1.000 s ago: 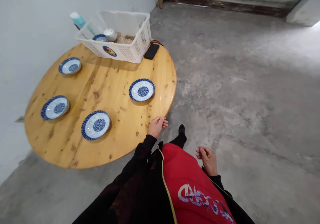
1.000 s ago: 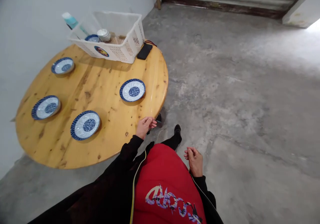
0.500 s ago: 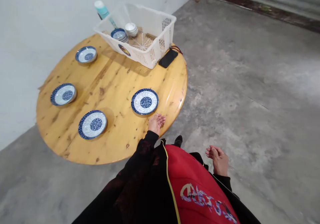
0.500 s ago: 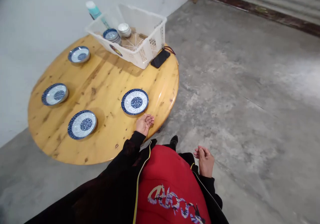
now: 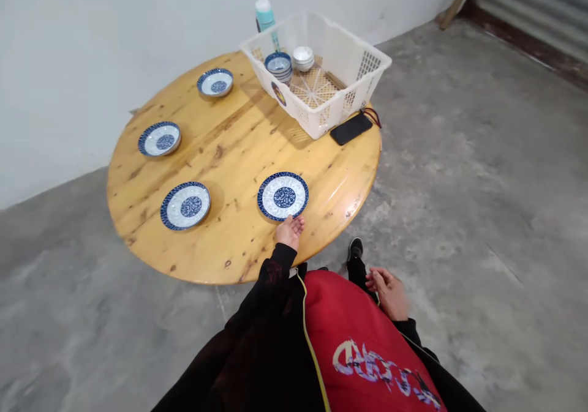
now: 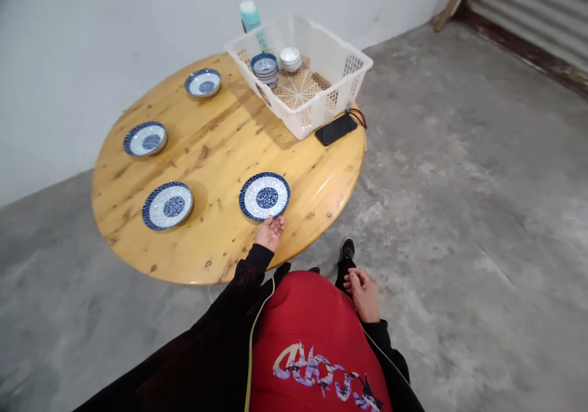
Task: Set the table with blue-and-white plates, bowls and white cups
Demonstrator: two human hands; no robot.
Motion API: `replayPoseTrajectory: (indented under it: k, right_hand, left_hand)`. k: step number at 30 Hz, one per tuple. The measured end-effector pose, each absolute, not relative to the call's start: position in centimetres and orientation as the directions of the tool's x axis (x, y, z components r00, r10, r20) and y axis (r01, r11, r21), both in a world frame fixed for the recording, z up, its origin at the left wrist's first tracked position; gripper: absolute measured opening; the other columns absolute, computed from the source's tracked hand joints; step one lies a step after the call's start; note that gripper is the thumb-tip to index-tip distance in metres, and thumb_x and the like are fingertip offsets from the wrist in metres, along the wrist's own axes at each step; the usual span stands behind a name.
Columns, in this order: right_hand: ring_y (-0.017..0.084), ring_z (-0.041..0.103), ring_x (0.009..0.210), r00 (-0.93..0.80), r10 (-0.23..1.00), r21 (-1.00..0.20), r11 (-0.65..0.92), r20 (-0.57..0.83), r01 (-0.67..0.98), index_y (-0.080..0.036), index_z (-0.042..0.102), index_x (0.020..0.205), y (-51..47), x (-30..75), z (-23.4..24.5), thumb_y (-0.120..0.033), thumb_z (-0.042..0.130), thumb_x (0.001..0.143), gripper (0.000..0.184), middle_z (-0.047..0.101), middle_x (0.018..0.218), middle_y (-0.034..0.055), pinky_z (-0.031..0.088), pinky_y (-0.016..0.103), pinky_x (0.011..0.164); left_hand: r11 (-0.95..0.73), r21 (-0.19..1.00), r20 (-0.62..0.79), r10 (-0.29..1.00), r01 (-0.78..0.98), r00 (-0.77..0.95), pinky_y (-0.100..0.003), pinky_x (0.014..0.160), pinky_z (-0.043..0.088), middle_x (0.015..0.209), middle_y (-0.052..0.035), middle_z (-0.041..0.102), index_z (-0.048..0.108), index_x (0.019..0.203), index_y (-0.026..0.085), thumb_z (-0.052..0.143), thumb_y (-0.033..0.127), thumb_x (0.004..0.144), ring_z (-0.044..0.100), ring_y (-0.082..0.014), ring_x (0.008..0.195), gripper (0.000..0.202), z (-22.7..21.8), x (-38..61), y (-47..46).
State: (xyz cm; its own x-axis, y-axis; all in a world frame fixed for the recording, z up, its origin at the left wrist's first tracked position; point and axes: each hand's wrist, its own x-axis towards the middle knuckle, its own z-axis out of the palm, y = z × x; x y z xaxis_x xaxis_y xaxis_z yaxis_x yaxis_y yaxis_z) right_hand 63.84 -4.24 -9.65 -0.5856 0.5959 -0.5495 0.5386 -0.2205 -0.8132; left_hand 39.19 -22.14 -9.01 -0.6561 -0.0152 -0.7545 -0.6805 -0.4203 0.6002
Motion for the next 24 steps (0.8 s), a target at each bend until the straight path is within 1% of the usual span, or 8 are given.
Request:
replayPoseTrajectory:
  k: [3,7,9,12,15,19,22,24]
  right_hand:
    - [0.017,0.063,0.059,-0.611,0.575,-0.814,-0.186,-0.544,0.55,-0.018,0.064,0.087,-0.8,61.8,-9.2,-0.064,0.065,0.068,0.05,0.068,0.072,0.0052,0.052,0.028,0.054]
    - [0.017,0.063,0.058,-0.669,0.508,-0.816,-0.131,-0.542,0.562,-0.018,0.065,0.085,4.0,59.0,-8.5,-0.064,0.064,0.067,0.05,0.068,0.071,0.0051,0.051,0.028,0.054]
    - [0.017,0.063,0.059,-0.698,0.48,-0.823,-0.097,-0.532,0.56,-0.018,0.065,0.086,6.5,57.8,-8.4,-0.063,0.064,0.068,0.048,0.069,0.072,0.0052,0.051,0.028,0.055]
    - [0.018,0.064,0.059,-0.726,0.453,-0.83,-0.057,-0.517,0.555,-0.016,0.065,0.086,10.3,56.3,-8.6,-0.064,0.064,0.068,0.052,0.069,0.072,0.006,0.051,0.029,0.055]
    - [0.018,0.064,0.059,-0.752,0.412,-0.836,-0.046,-0.515,0.548,-0.015,0.064,0.088,13.9,54.9,-9.2,-0.065,0.064,0.067,0.054,0.069,0.072,0.0066,0.052,0.03,0.056]
    - [0.018,0.064,0.059,-0.766,0.373,-0.834,-0.041,-0.524,0.551,-0.016,0.064,0.088,17.8,53.2,-10.1,-0.064,0.066,0.066,0.054,0.069,0.072,0.0061,0.052,0.03,0.056]
    - [0.019,0.063,0.057,-0.777,0.336,-0.827,-0.015,-0.533,0.561,-0.016,0.065,0.087,19.6,52.1,-10.5,-0.064,0.066,0.065,0.053,0.069,0.07,0.0057,0.052,0.03,0.055]
    - [0.019,0.064,0.057,-0.786,0.3,-0.823,0.001,-0.541,0.568,-0.016,0.065,0.086,20.3,51.3,-10.6,-0.063,0.066,0.065,0.052,0.069,0.07,0.0059,0.052,0.031,0.054]
  left_hand:
    - [-0.443,0.606,-0.76,-0.075,-0.661,-0.646,-0.017,0.058,0.048,0.078,-0.0068,0.069,0.057,0.079,0.013,0.046,0.021,0.096,0.063,-0.0072,0.061,0.022,-9.4,38.8,-21.3]
    - [-0.433,0.619,-0.762,-0.131,-0.655,-0.634,-0.016,0.053,0.046,0.073,-0.006,0.068,0.058,0.079,0.012,0.046,0.019,0.094,0.062,-0.007,0.058,0.021,-9.4,38.2,-20.4]
    - [-0.412,0.623,-0.766,-0.154,-0.665,-0.624,-0.016,0.05,0.045,0.07,-0.006,0.068,0.06,0.079,0.011,0.049,0.021,0.093,0.062,-0.008,0.055,0.02,-9.3,37.8,-20.3]
    - [-0.374,0.622,-0.777,-0.19,-0.688,-0.6,-0.018,0.047,0.045,0.067,-0.0075,0.068,0.062,0.079,0.009,0.055,0.024,0.089,0.062,-0.0105,0.052,0.019,-9.2,37.5,-20.4]
    - [-0.367,0.634,-0.773,-0.253,-0.681,-0.582,-0.019,0.049,0.046,0.069,-0.009,0.069,0.063,0.079,0.009,0.058,0.028,0.088,0.063,-0.0111,0.053,0.021,-8.9,37.7,-20.2]
    - [-0.393,0.681,-0.733,-0.358,-0.618,-0.579,-0.017,0.056,0.049,0.075,-0.0089,0.07,0.061,0.081,0.011,0.053,0.035,0.092,0.065,-0.0095,0.059,0.027,-8.7,38.8,-18.7]
    - [-0.396,0.706,-0.707,-0.423,-0.586,-0.566,-0.018,0.057,0.05,0.077,-0.0098,0.07,0.061,0.082,0.012,0.053,0.035,0.091,0.066,-0.0105,0.061,0.026,-8.6,40.2,-17.1]
    - [-0.384,0.725,-0.687,-0.466,-0.572,-0.557,-0.02,0.056,0.05,0.076,-0.0103,0.07,0.061,0.081,0.012,0.055,0.033,0.088,0.067,-0.0118,0.06,0.023,-8.3,41.2,-16.2]
